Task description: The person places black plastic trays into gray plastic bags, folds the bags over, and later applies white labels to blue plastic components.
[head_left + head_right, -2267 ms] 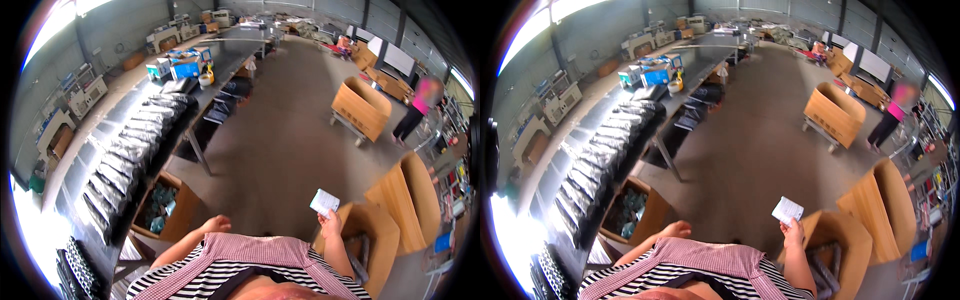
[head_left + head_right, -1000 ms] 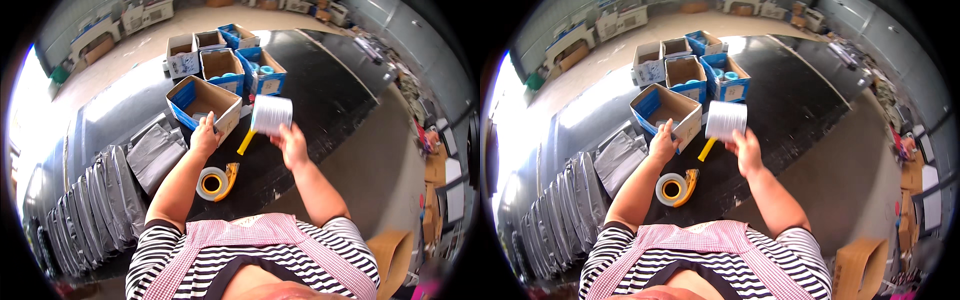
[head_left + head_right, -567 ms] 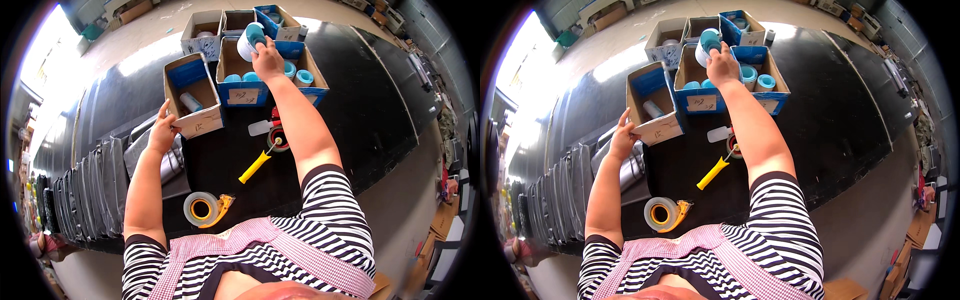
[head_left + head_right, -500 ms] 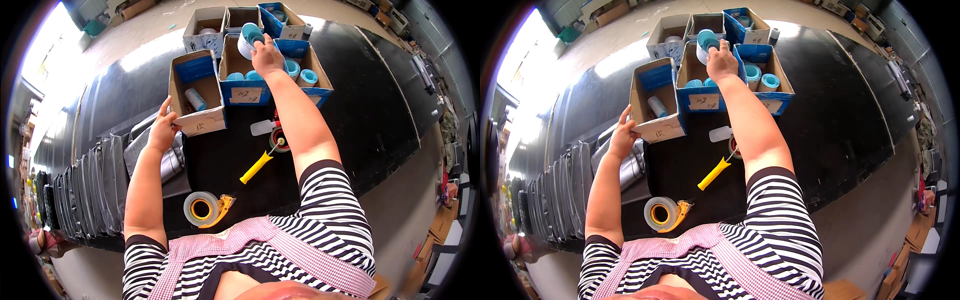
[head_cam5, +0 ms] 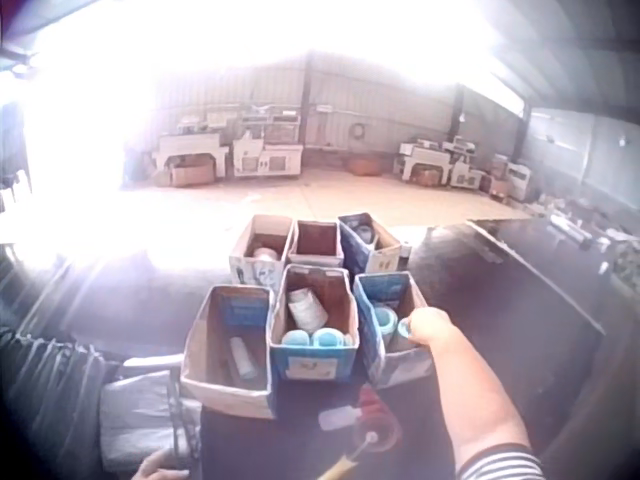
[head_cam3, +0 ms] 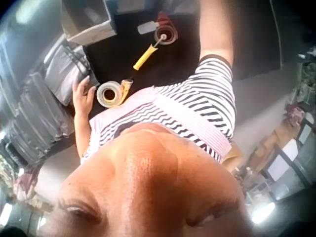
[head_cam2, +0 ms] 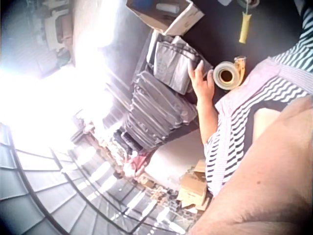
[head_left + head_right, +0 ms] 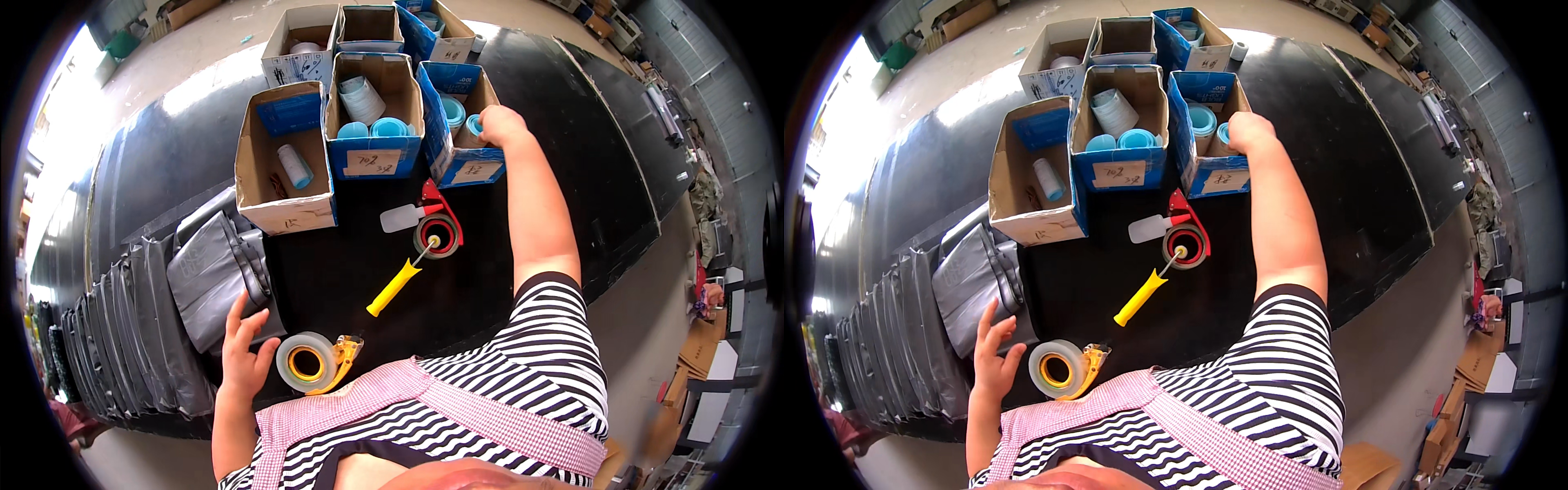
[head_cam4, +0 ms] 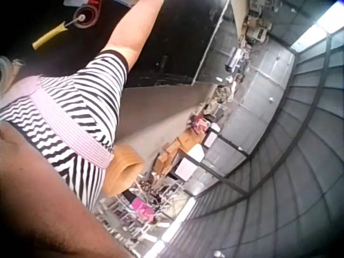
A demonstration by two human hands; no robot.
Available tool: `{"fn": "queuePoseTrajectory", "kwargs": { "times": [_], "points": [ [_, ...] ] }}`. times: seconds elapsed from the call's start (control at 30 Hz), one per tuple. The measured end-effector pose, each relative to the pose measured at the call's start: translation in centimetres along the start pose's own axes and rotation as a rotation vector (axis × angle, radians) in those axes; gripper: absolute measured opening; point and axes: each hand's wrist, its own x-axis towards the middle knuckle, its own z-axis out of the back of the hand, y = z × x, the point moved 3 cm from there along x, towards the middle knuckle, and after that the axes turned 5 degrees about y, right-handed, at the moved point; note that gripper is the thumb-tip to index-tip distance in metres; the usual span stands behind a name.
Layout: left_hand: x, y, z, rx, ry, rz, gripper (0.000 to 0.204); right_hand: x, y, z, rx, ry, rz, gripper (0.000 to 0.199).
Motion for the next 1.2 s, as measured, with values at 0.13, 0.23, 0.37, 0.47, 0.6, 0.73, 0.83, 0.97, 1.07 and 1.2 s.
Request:
{"fn": "queuePoseTrajectory", "kwargs": {
  "times": [0.13,0.23,0.37,0.47,0.6,0.73,0.83,0.97,1.07,1.2],
  "points": [
    [-1.9,-1.2,-1.3,-0.059,0.097,0.063,0.045,0.7,1.7,-1.4,-0.025,0.040,-0.054,0.032],
    [-2.8,-2.7,-0.9,0.026,0.106,0.019,0.043,1.9,0.1,-2.2,0.055,-0.043,-0.119,0.034],
    [-5.7,-3.6,0.2,-0.022,0.044,0.068,0.042,-5.4,0.1,1.5,0.262,-0.441,-0.035,0.024],
    [-6.9,-3.8,-0.1,-0.118,0.010,0.025,0.039,-13.3,-1.0,0.0,0.593,-0.877,0.114,0.018],
    [-7.5,-4.2,-1.1,-0.323,0.021,-0.020,0.034,-21.8,6.6,-7.1,1.710,-0.621,0.668,0.018],
    [-5.7,-5.8,-2.0,-0.730,0.071,-0.068,0.049,-31.2,14.5,-11.3,1.928,-0.387,1.011,0.025],
    [-6.2,-6.0,-2.1,-1.004,0.028,-0.157,0.062,-36.5,17.0,-11.8,1.554,-0.472,1.133,0.018],
    [-10.3,-4.4,-1.8,-1.127,0.168,-0.188,0.054,-43.4,20.4,-11.9,1.178,-0.551,1.122,0.014],
    [-13.6,-2.1,0.0,-1.148,0.162,-0.166,0.042,-46.7,23.3,-12.4,1.011,-0.606,1.230,0.022],
    [-18.7,0.4,4.9,-0.875,-0.013,-0.439,0.033,-51.2,26.3,-12.3,1.049,-0.831,1.237,0.025]
  ]
}}
